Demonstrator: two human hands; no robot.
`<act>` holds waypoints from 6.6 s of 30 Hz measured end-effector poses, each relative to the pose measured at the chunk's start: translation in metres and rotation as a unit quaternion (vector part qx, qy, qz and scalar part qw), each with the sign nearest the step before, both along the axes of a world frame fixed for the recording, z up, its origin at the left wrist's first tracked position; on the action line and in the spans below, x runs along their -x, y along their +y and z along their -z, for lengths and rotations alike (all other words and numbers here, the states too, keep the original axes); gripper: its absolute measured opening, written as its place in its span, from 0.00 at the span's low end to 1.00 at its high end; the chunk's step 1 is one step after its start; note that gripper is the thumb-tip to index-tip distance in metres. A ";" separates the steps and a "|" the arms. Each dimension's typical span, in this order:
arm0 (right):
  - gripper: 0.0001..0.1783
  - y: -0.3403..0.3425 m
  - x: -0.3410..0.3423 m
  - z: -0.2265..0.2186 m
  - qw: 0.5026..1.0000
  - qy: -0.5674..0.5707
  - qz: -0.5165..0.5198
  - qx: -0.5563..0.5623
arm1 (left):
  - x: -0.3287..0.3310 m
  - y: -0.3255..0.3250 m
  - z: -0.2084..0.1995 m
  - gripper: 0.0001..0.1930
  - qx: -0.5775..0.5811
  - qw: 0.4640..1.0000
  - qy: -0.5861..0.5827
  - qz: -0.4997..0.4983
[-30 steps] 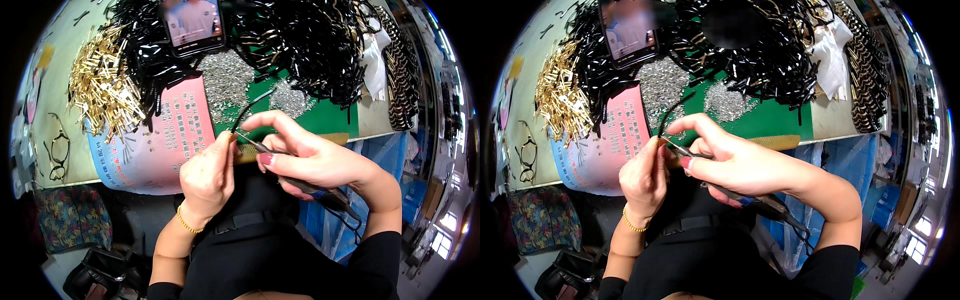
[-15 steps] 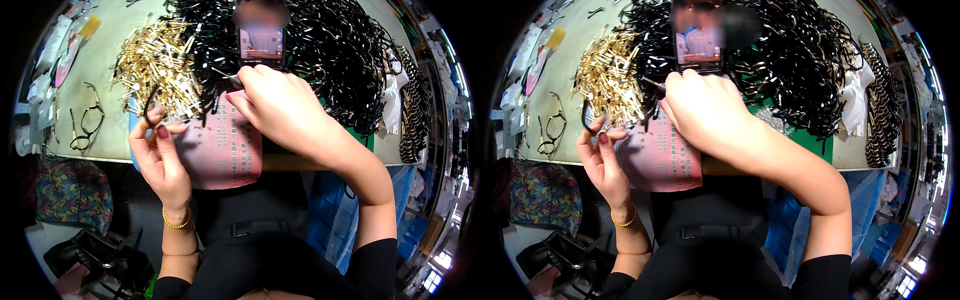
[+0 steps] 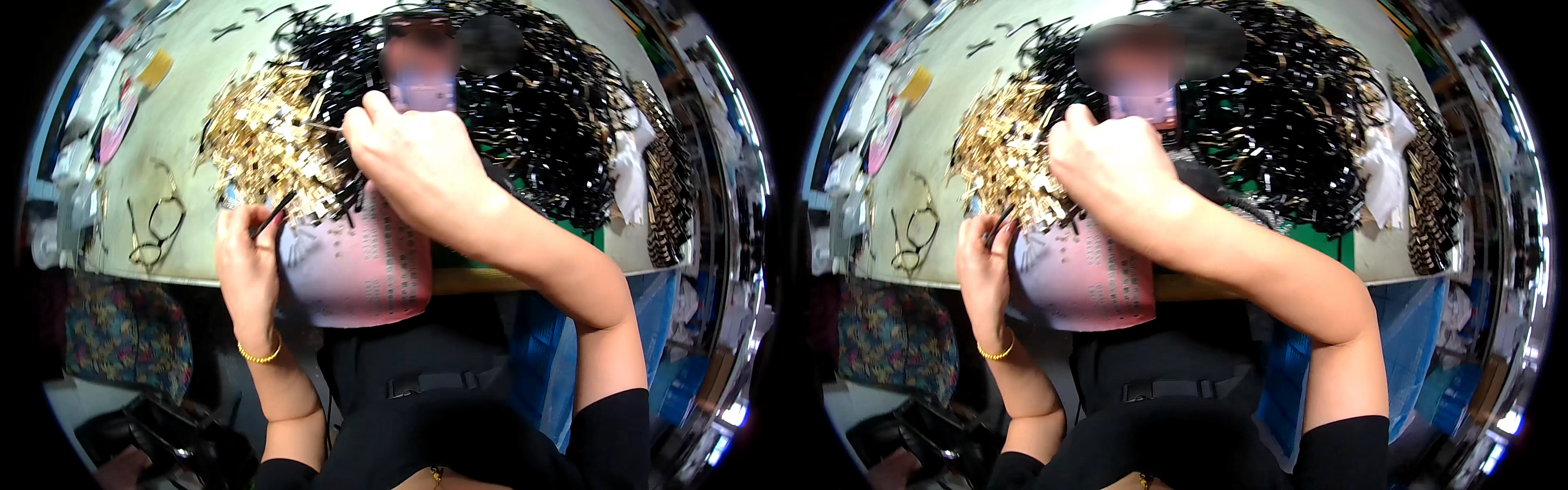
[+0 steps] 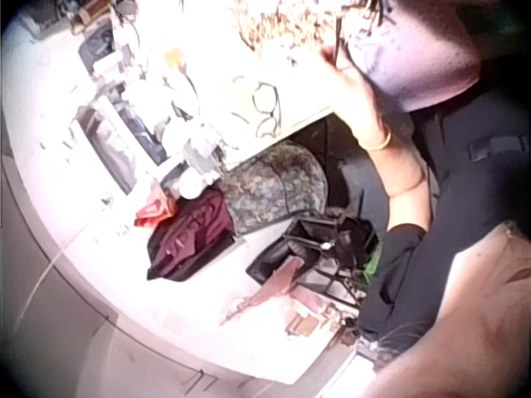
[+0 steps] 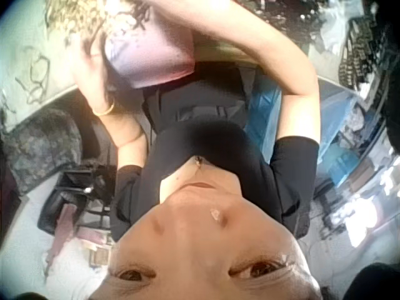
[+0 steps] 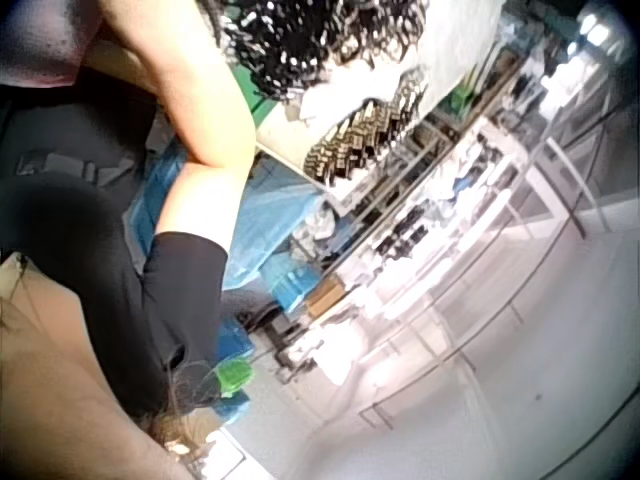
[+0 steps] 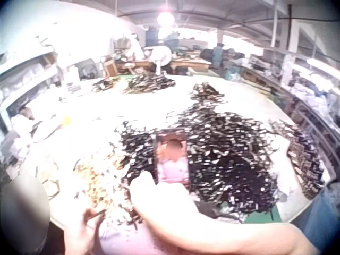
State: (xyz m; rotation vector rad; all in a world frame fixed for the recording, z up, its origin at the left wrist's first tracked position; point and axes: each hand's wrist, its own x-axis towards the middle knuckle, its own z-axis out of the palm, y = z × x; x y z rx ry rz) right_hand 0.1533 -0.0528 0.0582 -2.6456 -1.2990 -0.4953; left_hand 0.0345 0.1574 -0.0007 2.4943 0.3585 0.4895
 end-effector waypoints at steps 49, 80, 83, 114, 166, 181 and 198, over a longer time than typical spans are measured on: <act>0.17 -0.179 0.104 -0.014 0.837 0.495 0.216 -0.090 | 0.044 -0.141 -0.001 0.10 0.263 0.889 0.102 0.362; 0.27 -0.196 0.102 0.009 0.927 0.345 0.120 0.090 | 0.038 -0.151 0.003 0.15 0.395 0.879 0.117 0.239; 0.28 -0.194 0.101 0.011 0.928 0.338 0.117 0.103 | 0.040 -0.150 0.006 0.16 0.376 0.883 0.125 0.250; 0.29 -0.142 0.074 -0.020 0.500 0.826 0.127 -0.228 | 0.022 -0.147 0.013 0.13 0.221 0.935 0.007 0.277; 0.07 -0.137 0.047 -0.044 0.890 0.414 0.053 -0.185 | -0.008 -0.052 0.030 0.14 0.520 0.807 -0.281 0.006; 0.20 -0.144 0.079 -0.010 0.951 0.279 0.125 0.050 | 0.004 -0.076 0.021 0.10 0.249 0.909 -0.028 0.334; 0.33 -0.143 0.102 0.012 0.943 0.268 0.165 0.108 | 0.005 -0.090 0.011 0.16 0.496 0.860 -0.088 0.088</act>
